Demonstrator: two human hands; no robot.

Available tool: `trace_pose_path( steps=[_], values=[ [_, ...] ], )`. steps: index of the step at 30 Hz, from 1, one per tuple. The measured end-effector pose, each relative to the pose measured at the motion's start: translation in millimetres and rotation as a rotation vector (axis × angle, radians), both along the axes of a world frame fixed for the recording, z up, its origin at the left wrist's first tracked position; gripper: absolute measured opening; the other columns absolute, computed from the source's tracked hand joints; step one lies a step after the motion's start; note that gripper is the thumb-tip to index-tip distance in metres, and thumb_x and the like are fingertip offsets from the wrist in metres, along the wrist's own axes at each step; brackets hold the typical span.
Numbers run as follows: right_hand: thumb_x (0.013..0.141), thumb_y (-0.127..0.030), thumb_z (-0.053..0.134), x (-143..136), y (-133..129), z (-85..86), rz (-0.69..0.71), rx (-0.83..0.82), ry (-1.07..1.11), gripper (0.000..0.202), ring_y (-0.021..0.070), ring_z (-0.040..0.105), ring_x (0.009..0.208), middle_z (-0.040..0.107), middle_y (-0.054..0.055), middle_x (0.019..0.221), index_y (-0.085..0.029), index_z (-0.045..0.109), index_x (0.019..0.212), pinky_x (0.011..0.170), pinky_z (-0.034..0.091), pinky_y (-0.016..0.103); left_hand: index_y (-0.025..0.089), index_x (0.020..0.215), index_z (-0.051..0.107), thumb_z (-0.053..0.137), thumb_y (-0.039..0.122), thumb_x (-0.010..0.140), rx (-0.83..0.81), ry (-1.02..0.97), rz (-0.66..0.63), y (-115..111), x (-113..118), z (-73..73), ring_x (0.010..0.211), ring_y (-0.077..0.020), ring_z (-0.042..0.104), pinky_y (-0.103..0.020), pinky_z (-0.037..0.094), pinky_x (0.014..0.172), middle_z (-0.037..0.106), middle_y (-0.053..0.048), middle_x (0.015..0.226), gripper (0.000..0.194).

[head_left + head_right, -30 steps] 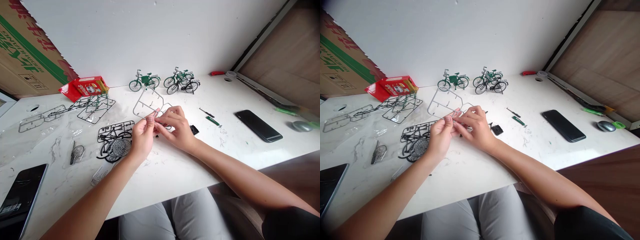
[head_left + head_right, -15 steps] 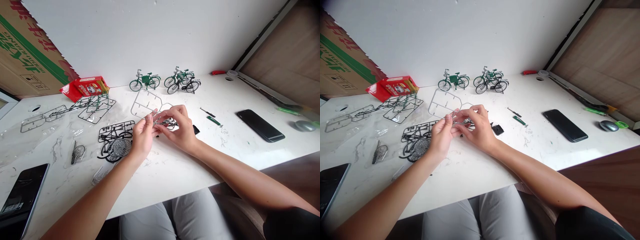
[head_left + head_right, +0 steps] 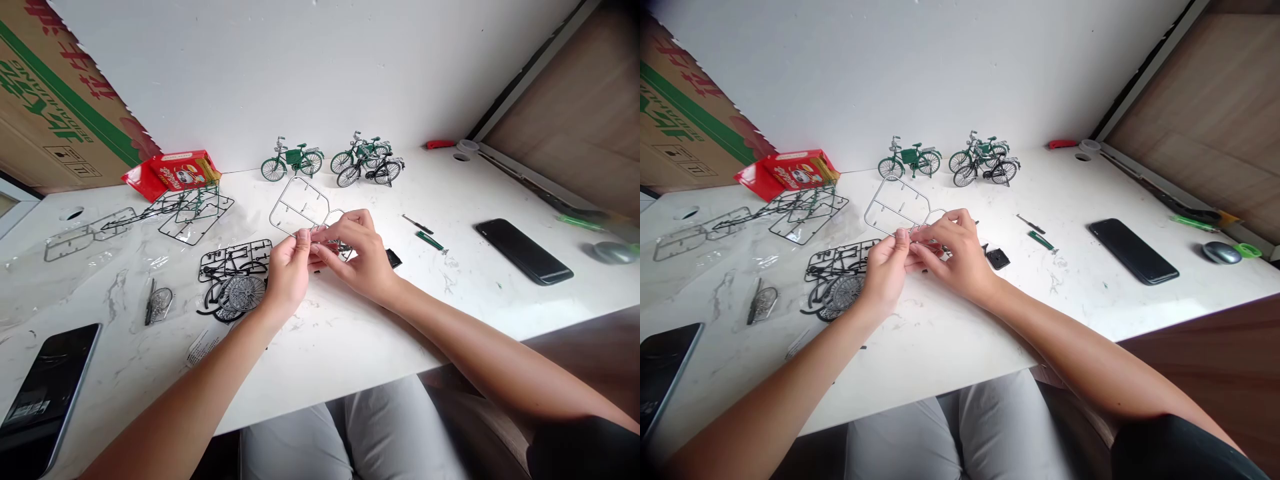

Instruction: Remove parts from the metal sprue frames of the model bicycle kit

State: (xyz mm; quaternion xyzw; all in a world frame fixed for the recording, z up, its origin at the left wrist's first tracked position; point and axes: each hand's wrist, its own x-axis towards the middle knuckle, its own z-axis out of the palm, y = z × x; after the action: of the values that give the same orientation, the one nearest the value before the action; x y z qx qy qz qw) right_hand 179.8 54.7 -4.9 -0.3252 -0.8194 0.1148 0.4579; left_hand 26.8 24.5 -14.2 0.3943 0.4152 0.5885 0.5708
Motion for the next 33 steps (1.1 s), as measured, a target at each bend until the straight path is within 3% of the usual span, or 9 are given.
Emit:
trace_pose_path(
  steps=[3, 7, 11, 17, 21, 27, 33],
  values=[
    [0.101, -0.030, 0.072, 1.9, 0.2, -2.3, -0.055, 0.024, -0.089, 0.010, 0.0280, 0.059, 0.105, 0.080, 0.003, 0.099, -0.029, 0.078, 0.109, 0.096, 0.041, 0.049, 0.013, 0.117, 0.077, 0.066, 0.068, 0.097, 0.049, 0.116, 0.028, -1.6, -1.1, -3.5, 0.093, -0.0246, 0.081, -0.033, 0.066, 0.079, 0.082, -0.014, 0.100, 0.059],
    [0.101, -0.023, 0.071, 3.3, -0.6, -4.7, -0.169, 0.218, -0.215, 0.007, 0.0313, 0.056, 0.111, 0.076, 0.004, 0.092, -0.028, 0.075, 0.098, 0.088, 0.033, 0.047, 0.017, 0.117, 0.082, 0.061, 0.060, 0.103, 0.200, 0.412, 0.127, -8.2, -1.9, -3.2, 0.103, -0.0260, 0.079, -0.032, 0.064, 0.087, 0.084, -0.015, 0.114, 0.050],
    [0.103, -0.017, 0.065, 3.6, -0.8, -3.6, -0.199, 0.354, -0.288, 0.016, 0.0275, 0.055, 0.099, 0.073, 0.004, 0.083, -0.026, 0.072, 0.092, 0.079, 0.030, 0.044, 0.024, 0.124, 0.084, 0.060, 0.047, 0.107, 0.376, 0.625, 0.199, -14.1, -3.7, 3.9, 0.116, -0.0277, 0.078, -0.034, 0.060, 0.100, 0.081, -0.011, 0.129, 0.037],
    [0.099, -0.005, 0.056, 4.1, -3.6, -2.3, -0.183, 0.478, -0.314, 0.026, 0.0183, 0.044, 0.072, 0.062, 0.002, 0.072, -0.021, 0.062, 0.080, 0.057, 0.026, 0.035, 0.021, 0.136, 0.078, 0.055, 0.043, 0.110, 0.580, 0.877, 0.237, -12.4, -8.9, 6.2, 0.106, -0.0244, 0.081, -0.032, 0.063, 0.094, 0.084, -0.011, 0.120, 0.041],
    [0.094, 0.000, 0.057, 4.5, -4.7, -1.4, -0.190, 0.526, -0.289, 0.025, 0.0166, 0.045, 0.069, 0.064, 0.002, 0.073, -0.020, 0.062, 0.080, 0.051, 0.024, 0.034, 0.020, 0.136, 0.078, 0.054, 0.044, 0.111, 0.625, 0.862, 0.189, -9.6, -10.1, 3.8, 0.107, -0.0240, 0.081, -0.030, 0.065, 0.092, 0.081, -0.012, 0.127, 0.042],
    [0.091, 0.003, 0.059, 4.2, -2.3, -5.5, -0.162, 0.531, -0.220, 0.029, 0.0183, 0.054, 0.076, 0.075, 0.002, 0.083, -0.023, 0.070, 0.092, 0.054, 0.032, 0.033, 0.016, 0.131, 0.080, 0.053, 0.052, 0.110, 0.419, 0.526, 0.056, -6.4, -8.3, -1.3, 0.112, -0.0252, 0.080, -0.033, 0.067, 0.094, 0.078, -0.014, 0.136, 0.049],
    [0.088, 0.004, 0.056, -0.6, -1.1, -13.5, -0.086, 0.295, -0.007, 0.030, 0.0159, 0.056, 0.070, 0.066, 0.000, 0.071, -0.022, 0.065, 0.077, 0.060, 0.042, 0.031, 0.017, 0.125, 0.082, 0.056, 0.048, 0.110, 0.449, 0.664, 0.091, -6.3, -9.6, -4.0, 0.094, -0.0219, 0.082, -0.030, 0.065, 0.086, 0.084, -0.012, 0.119, 0.043]
  ],
)
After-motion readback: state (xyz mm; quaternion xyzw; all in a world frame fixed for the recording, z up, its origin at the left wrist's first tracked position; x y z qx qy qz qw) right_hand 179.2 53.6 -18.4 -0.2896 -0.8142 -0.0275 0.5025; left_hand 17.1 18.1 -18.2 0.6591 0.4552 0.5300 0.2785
